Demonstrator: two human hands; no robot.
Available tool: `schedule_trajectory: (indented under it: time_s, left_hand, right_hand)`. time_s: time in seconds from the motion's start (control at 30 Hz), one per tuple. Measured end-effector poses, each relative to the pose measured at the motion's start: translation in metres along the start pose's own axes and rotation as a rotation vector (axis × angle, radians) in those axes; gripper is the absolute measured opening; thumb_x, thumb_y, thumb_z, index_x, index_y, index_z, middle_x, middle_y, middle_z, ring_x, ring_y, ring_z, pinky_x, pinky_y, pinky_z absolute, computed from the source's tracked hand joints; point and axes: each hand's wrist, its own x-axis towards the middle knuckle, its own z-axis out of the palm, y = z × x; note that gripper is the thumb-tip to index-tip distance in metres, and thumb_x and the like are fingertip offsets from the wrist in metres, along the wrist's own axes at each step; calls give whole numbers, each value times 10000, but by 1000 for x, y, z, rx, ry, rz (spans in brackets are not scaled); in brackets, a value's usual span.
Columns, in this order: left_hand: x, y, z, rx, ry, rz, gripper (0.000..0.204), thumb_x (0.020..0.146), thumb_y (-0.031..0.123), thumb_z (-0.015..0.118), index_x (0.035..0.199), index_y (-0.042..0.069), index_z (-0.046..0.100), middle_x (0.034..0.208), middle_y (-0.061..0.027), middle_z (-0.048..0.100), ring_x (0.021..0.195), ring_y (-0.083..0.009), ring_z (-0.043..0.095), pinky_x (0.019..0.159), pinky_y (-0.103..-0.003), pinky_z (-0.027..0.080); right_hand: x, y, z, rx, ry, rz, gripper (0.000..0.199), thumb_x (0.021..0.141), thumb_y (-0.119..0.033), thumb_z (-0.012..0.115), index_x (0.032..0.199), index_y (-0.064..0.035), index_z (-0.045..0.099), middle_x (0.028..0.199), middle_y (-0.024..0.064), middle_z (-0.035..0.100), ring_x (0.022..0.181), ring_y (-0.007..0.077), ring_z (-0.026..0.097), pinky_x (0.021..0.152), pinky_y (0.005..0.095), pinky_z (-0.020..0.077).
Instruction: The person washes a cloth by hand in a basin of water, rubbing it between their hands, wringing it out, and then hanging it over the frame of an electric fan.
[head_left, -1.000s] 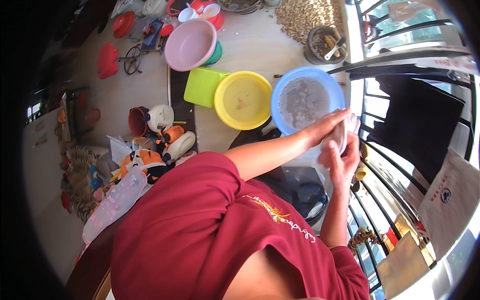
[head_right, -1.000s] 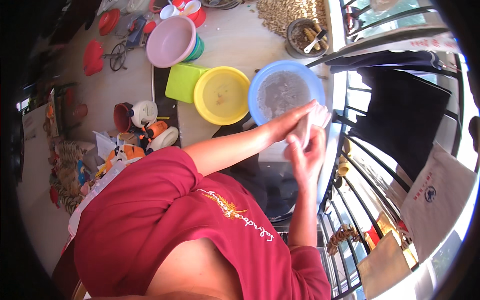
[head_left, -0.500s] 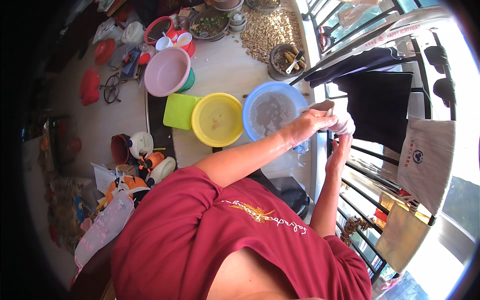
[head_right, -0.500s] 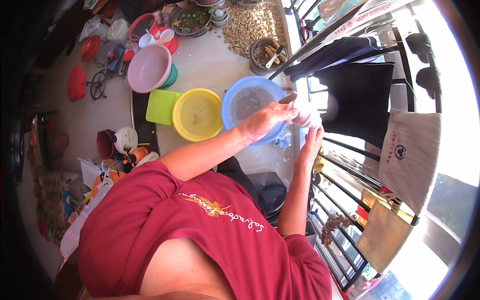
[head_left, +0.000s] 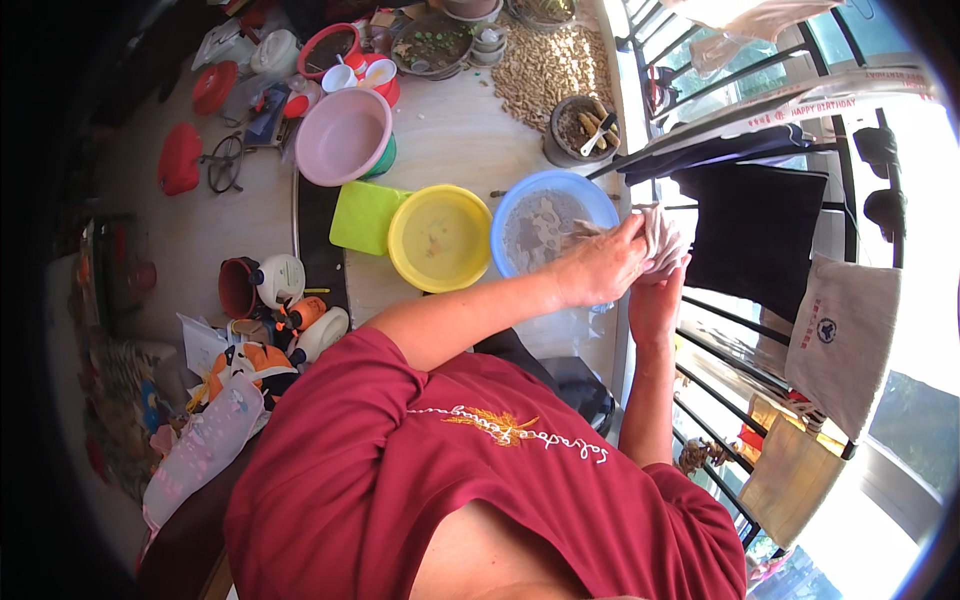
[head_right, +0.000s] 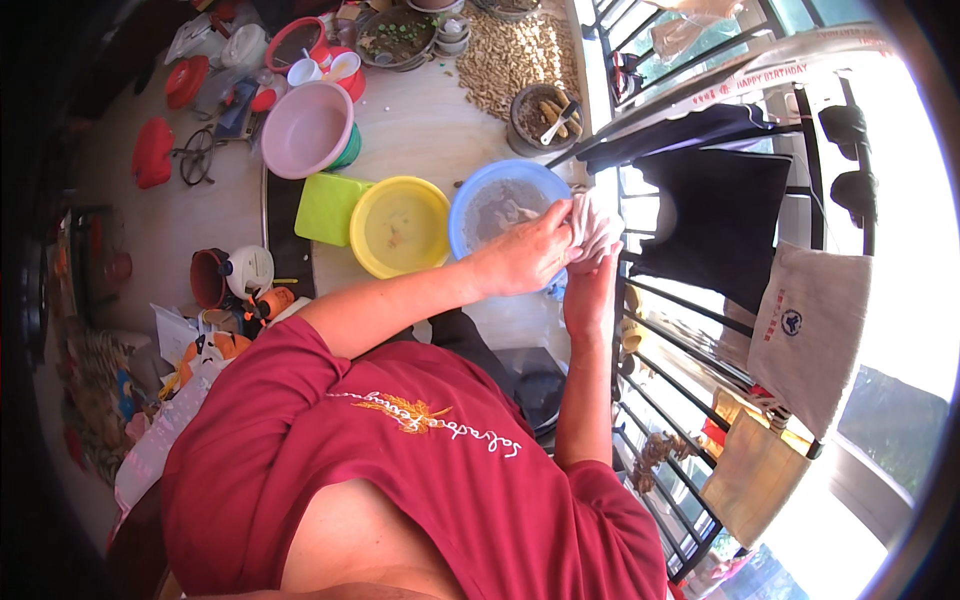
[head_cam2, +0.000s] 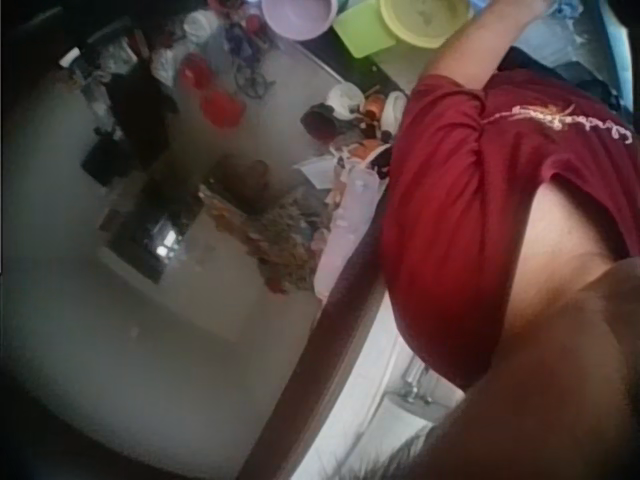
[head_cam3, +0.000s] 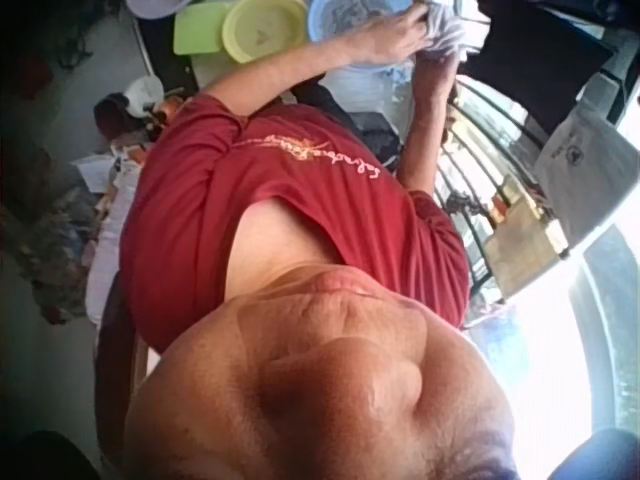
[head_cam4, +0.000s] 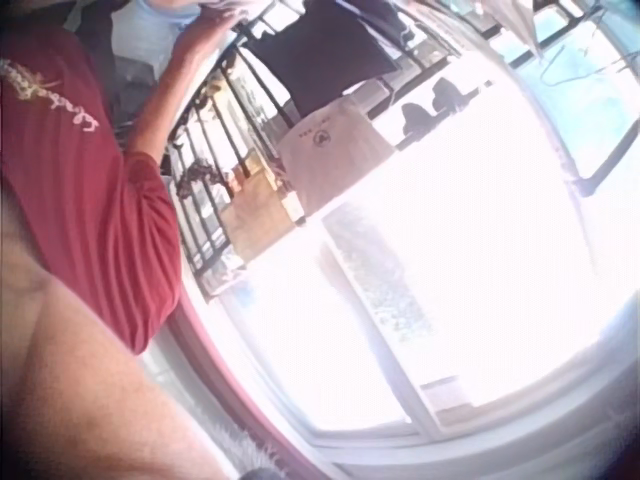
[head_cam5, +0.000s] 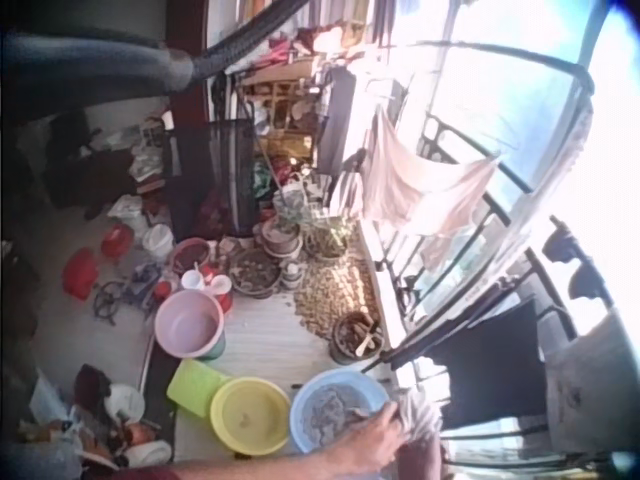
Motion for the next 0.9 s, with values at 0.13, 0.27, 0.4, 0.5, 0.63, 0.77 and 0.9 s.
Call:
schedule_trajectory:
  time_s: [0.13,0.27,0.4,0.5,0.63,0.77,0.9]
  left_hand:
    - [-3,11,-5,-371,67,-44,329,915,194,474,1152,-28,423,1153,-270,476,994,-393,561,818,-425,464]
    - [-1,0,11,333,-66,-22,328,859,261,523,1043,-1,595,1242,-247,422,1087,-369,489,868,-428,472]
    - [0,0,19,239,49,13,263,794,247,613,909,11,631,1197,-168,407,1088,-322,481,848,-384,491]
    - [-7,9,14,228,65,-8,278,799,263,610,883,-1,588,930,-175,529,725,-353,609,675,-424,513]
    - [9,-21,15,-145,87,-238,247,755,215,615,839,-17,605,789,-149,639,711,-266,638,629,-379,502]
    - [6,-56,9,-385,291,-452,269,675,234,678,762,-15,627,678,-135,617,659,-192,587,604,-345,469]
    - [-10,-84,16,-406,403,-530,410,626,219,716,921,-33,583,826,-158,625,747,-203,586,664,-347,476]
  right_hand:
    - [-11,-9,16,-250,168,133,623,980,-488,217,1398,-31,289,1406,104,373,1285,212,363,1065,368,262]
    - [-23,2,-3,-371,134,58,728,954,-565,196,1408,0,263,1411,141,363,1308,226,331,1086,365,216]
    - [-22,-5,-22,-452,48,11,736,956,-564,176,1427,1,208,1449,148,295,1339,239,275,1105,365,159]
    - [-13,1,-40,-258,-14,-64,655,985,-482,180,1427,1,203,1448,163,288,1341,256,274,1105,367,167]
    - [-5,-7,-47,-202,87,-125,621,979,-423,347,1413,7,232,1438,150,306,1326,236,302,1086,356,225]
    - [-11,-19,-53,-439,242,-152,597,937,-290,500,1415,-33,252,1305,154,455,1177,252,460,971,349,377]
    - [-17,-22,-79,-470,0,-27,548,832,-99,615,1332,-2,412,1139,144,556,971,219,569,875,325,447]
